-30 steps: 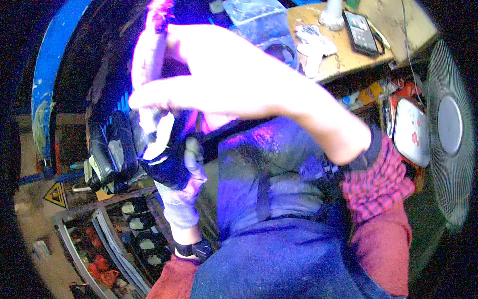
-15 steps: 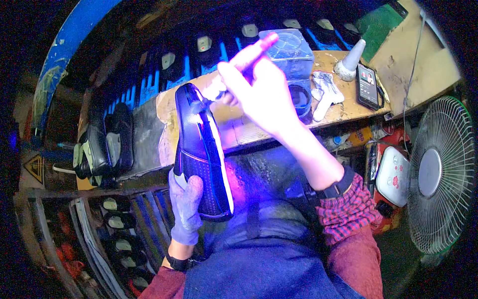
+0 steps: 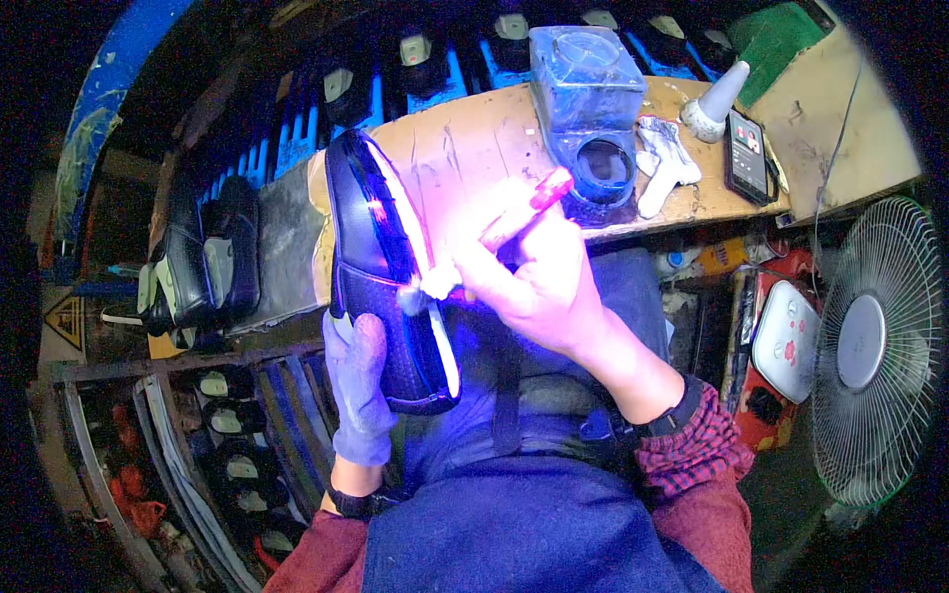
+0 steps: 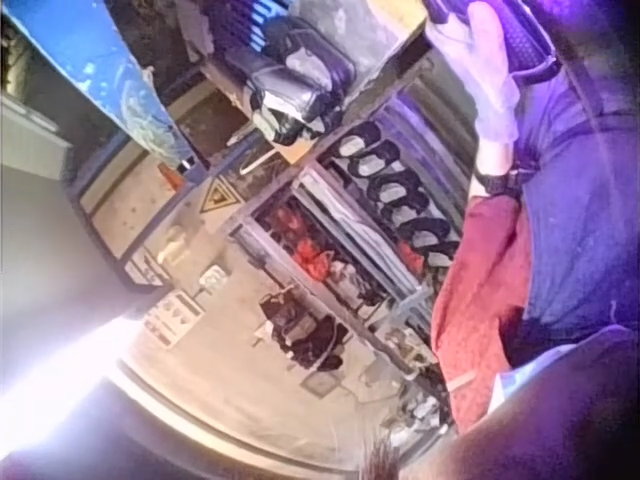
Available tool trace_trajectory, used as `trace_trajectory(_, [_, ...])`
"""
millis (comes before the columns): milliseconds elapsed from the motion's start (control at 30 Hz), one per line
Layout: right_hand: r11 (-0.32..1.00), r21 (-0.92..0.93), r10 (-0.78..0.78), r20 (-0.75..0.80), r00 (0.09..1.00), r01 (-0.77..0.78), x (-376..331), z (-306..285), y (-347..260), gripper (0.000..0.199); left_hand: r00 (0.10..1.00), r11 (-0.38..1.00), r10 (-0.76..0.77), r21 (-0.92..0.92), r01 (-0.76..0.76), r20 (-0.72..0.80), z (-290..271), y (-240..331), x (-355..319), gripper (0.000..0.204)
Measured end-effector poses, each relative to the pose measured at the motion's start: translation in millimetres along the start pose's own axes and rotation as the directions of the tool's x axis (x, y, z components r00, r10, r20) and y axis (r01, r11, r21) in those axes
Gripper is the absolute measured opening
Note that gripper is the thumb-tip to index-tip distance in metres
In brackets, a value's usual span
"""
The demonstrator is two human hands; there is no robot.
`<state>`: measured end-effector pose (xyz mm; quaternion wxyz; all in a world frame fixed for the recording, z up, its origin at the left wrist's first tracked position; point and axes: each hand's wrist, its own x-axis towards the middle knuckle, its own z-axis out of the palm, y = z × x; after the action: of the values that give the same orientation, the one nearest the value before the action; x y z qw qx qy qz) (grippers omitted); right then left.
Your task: The camera wearer is applying a liquid substance, likely a finish or glue, to the exterior of several shoes using a handheld brush.
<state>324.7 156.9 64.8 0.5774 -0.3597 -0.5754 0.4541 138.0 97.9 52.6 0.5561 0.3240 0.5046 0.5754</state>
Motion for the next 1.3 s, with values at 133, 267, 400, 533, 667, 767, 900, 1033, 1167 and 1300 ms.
trace_trajectory(133, [0.998, -0.059, -0.031, 0.114, 0.993, 0.037, -7, 4, 2, 0.014, 0.991, 0.997, 0.029, 0.072, -0.039, 0.134, 1, 9, 5, 0.050])
trace_trajectory(267, [0.999, 0.033, -0.002, 0.170, 0.985, -0.003, -7, -3, 3, 0.013, 0.991, 0.990, 0.126, 0.062, -0.128, 0.031, -6, 5, 18, 0.043])
trace_trajectory(400, [0.958, 0.217, 0.189, 0.016, 0.982, -0.188, 8, -19, -4, 0.008, 0.986, 0.982, 0.144, 0.137, -0.131, -0.089, -15, 20, 30, 0.045])
trace_trajectory(533, [0.978, 0.133, 0.176, -0.131, 0.976, -0.159, 10, -44, 8, 0.009, 0.989, 0.921, 0.128, 0.378, -0.093, -0.068, -29, 66, 71, 0.040])
trace_trajectory(667, [0.991, 0.051, 0.131, -0.270, 0.954, -0.122, 16, -62, 13, 0.015, 0.985, 0.861, 0.152, 0.478, -0.174, 0.085, -54, 99, 164, 0.029])
trace_trajectory(767, [0.999, 0.034, 0.049, -0.302, 0.952, -0.040, 22, -65, 15, 0.018, 0.964, 0.578, 0.265, 0.806, -0.127, -0.038, -69, 114, 241, 0.053])
trace_trajectory(900, [0.999, -0.009, 0.042, -0.313, 0.949, -0.047, 31, -72, 17, 0.025, 0.915, -0.040, 0.404, 0.999, 0.029, -0.011, -77, 121, 333, 0.070])
trace_trajectory(1033, [0.997, -0.004, 0.076, -0.350, 0.934, -0.083, 32, -84, 20, 0.026, 0.970, -0.231, 0.208, 0.958, 0.173, -0.125, -54, 112, 389, 0.064])
trace_trajectory(1167, [0.989, -0.018, 0.118, -0.517, 0.848, -0.148, 34, -84, 31, 0.019, 0.992, -0.321, 0.040, 0.938, 0.130, -0.123, -93, 112, 400, 0.078])
trace_trajectory(1300, [0.987, -0.027, 0.132, -0.429, 0.893, -0.159, 39, -82, 25, 0.012, 0.929, -0.021, 0.370, 0.999, 0.028, -0.019, -68, 141, 329, 0.075])
